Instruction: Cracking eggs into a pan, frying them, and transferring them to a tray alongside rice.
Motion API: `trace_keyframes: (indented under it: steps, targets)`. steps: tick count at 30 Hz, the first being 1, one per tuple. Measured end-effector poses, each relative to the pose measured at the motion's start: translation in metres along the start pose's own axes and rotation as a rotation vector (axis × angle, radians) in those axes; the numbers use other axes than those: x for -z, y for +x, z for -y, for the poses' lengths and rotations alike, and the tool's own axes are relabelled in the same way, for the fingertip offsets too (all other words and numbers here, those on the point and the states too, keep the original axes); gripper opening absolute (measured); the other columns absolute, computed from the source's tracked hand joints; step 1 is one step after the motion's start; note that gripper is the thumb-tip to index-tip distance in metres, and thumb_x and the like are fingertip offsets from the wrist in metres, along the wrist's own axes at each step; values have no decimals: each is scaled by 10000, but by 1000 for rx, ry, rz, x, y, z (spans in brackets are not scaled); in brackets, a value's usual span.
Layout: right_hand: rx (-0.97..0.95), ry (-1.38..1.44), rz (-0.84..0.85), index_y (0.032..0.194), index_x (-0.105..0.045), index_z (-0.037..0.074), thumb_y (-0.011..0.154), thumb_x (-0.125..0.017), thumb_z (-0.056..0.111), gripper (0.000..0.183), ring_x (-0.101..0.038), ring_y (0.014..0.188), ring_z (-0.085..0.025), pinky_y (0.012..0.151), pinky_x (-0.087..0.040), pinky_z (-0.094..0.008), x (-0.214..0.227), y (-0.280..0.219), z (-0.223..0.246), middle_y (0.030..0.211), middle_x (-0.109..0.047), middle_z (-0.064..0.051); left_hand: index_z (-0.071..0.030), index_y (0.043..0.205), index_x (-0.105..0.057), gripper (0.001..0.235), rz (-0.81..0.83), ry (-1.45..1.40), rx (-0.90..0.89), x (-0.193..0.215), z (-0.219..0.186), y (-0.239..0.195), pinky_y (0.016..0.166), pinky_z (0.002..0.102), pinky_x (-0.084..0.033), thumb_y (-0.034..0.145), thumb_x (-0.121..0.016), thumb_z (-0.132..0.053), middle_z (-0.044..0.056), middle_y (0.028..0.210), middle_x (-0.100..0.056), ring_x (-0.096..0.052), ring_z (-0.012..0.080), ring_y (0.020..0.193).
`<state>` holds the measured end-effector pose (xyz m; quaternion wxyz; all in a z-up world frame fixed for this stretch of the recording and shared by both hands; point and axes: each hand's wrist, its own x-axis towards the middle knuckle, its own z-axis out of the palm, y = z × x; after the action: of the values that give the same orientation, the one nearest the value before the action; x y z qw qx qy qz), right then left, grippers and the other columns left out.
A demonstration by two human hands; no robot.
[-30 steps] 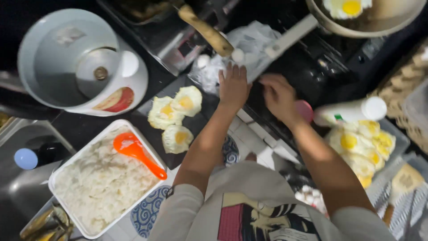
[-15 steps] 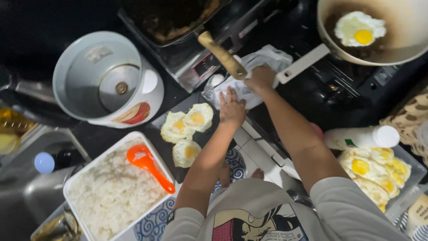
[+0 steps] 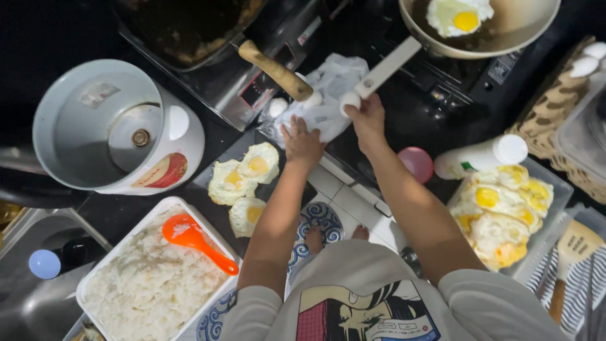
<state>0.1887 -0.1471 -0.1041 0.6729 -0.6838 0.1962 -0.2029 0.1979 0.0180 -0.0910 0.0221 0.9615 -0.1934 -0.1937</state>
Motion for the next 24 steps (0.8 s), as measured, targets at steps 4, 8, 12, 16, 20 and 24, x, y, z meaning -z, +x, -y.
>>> trace_keyframes:
  steps: [4, 8, 12, 16, 20, 24]
  targets:
    - [-250, 222, -175, 1133, -625, 24, 826, -804, 103, 364, -564, 609, -157, 493, -463, -245, 39, -35, -23, 910, -578, -65, -207, 1448, -583, 522, 2, -18, 2, 9, -3, -13, 1218, 690, -17, 996, -600, -467, 248, 1648, -309, -113, 427, 1577]
    - [-270, 347, -239, 1135, -661, 58, 831, -766, 31, 322, -681, 847, -219, 622, -598, -278, 94, -108, 9, 987, -597, -70, -171, 1457, -574, 542, -61, -2, -39, 31, -25, -49, 1216, 682, -87, 997, -609, -455, 237, 1632, -349, -171, 410, 1571]
    - [-95, -5, -244, 1165, -628, 85, 873, -716, -7, 318, -628, 1008, -152, 791, -518, -278, 155, -170, 51, 1066, -635, -53, -119, 1361, -629, 505, -237, -207, -265, -6, -70, -56, 1156, 622, -305, 956, -694, -415, 254, 1474, -510, -380, 425, 1465]
    - [12, -114, -370, 1158, -599, 51, 849, -762, -29, 358, -633, 1019, -191, 845, -523, -314, 199, -183, -1, 1045, -642, -89, -189, 1509, -459, 681, -177, -402, -571, -42, -118, -62, 987, 603, -531, 924, -718, -422, 238, 1431, -534, -602, 485, 1260]
    - [30, -148, -486, 1155, -616, 30, 817, -800, -11, 386, -640, 977, -199, 808, -534, -310, 202, -197, -20, 1014, -635, -87, -123, 1517, -403, 699, -247, -472, -596, -80, -141, -48, 976, 548, -568, 940, -688, -397, 239, 1257, -616, -672, 468, 1153]
    - [62, -153, -513, 1166, -617, 27, 815, -805, -14, 401, -652, 1005, -228, 831, -547, -336, 205, -199, -54, 1037, -646, -113, -106, 1471, -426, 624, -205, -606, -613, -93, -140, -46, 986, 547, -556, 950, -692, -323, 229, 1226, -665, -682, 451, 1168]
